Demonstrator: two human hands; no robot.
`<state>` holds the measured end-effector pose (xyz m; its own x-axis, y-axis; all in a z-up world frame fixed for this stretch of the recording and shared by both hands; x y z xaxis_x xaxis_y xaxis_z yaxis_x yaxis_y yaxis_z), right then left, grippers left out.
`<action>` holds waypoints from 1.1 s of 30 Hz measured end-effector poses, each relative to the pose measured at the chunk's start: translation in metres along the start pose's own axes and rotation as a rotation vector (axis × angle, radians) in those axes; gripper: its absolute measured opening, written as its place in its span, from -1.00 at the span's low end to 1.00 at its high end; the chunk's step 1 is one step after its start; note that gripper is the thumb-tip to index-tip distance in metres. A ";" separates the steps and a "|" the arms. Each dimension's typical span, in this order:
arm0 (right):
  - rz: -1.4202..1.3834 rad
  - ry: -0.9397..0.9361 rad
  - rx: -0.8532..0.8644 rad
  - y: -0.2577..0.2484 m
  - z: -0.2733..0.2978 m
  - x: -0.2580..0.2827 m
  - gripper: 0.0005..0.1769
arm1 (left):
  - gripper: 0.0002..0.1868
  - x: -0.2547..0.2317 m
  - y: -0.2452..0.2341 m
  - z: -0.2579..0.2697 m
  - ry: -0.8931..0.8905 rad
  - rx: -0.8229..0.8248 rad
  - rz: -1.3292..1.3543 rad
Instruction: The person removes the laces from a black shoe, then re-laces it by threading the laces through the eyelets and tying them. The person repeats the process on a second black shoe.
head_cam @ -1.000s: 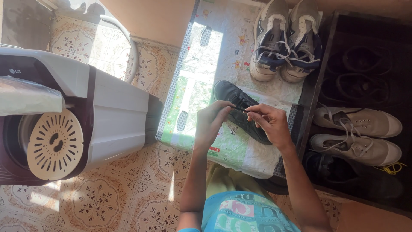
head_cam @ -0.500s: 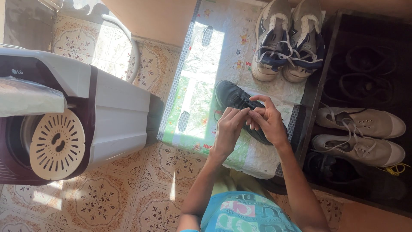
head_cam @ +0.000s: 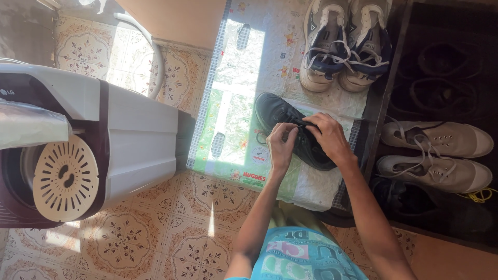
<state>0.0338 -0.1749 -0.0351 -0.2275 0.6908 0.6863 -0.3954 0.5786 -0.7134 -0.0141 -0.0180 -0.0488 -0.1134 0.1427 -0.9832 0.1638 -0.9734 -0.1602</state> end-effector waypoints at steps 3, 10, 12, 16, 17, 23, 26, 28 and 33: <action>-0.153 0.124 -0.095 0.010 -0.002 -0.010 -0.74 | -0.91 0.009 0.013 -0.003 0.006 -0.062 -0.048; -0.376 0.170 -0.210 0.024 0.007 -0.019 -0.78 | -0.94 0.013 0.027 0.000 0.188 -0.077 -0.255; -0.392 0.222 -0.191 0.025 0.009 -0.018 -0.78 | -0.94 0.013 0.029 0.000 0.198 -0.083 -0.270; -0.412 0.278 -0.156 0.027 0.012 -0.020 -0.76 | -0.94 0.014 0.033 0.000 0.118 -0.128 -0.191; -0.427 0.302 -0.146 0.028 0.013 -0.024 -0.75 | -0.94 0.014 0.034 -0.001 0.085 -0.137 -0.156; -0.673 0.085 -0.093 0.034 0.003 -0.050 -0.73 | -0.96 0.010 0.041 0.002 0.147 -0.134 -0.237; -0.532 0.145 -0.038 0.031 -0.006 -0.053 -0.82 | -0.90 0.008 0.034 0.003 0.157 -0.117 -0.211; -0.477 0.238 -0.056 0.026 -0.010 -0.046 -0.84 | -0.91 0.008 0.025 0.002 0.164 -0.072 -0.120; -0.485 -0.015 -0.403 -0.008 -0.003 -0.012 -0.84 | -0.75 0.014 0.009 -0.007 -0.100 -0.038 0.074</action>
<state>0.0426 -0.1867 -0.0379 -0.1196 0.3044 0.9450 -0.0912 0.9444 -0.3158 -0.0073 -0.0230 -0.0648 -0.1964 0.0500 -0.9792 0.2120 -0.9729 -0.0922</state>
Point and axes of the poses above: each hand's wrist, its own z-axis away from the middle knuckle, its own y-axis out of the palm, x = y × z, the point moved 1 cm from there along -z, towards the middle knuckle, and after that the axes turned 9 degrees about x, right-handed, at the moved point
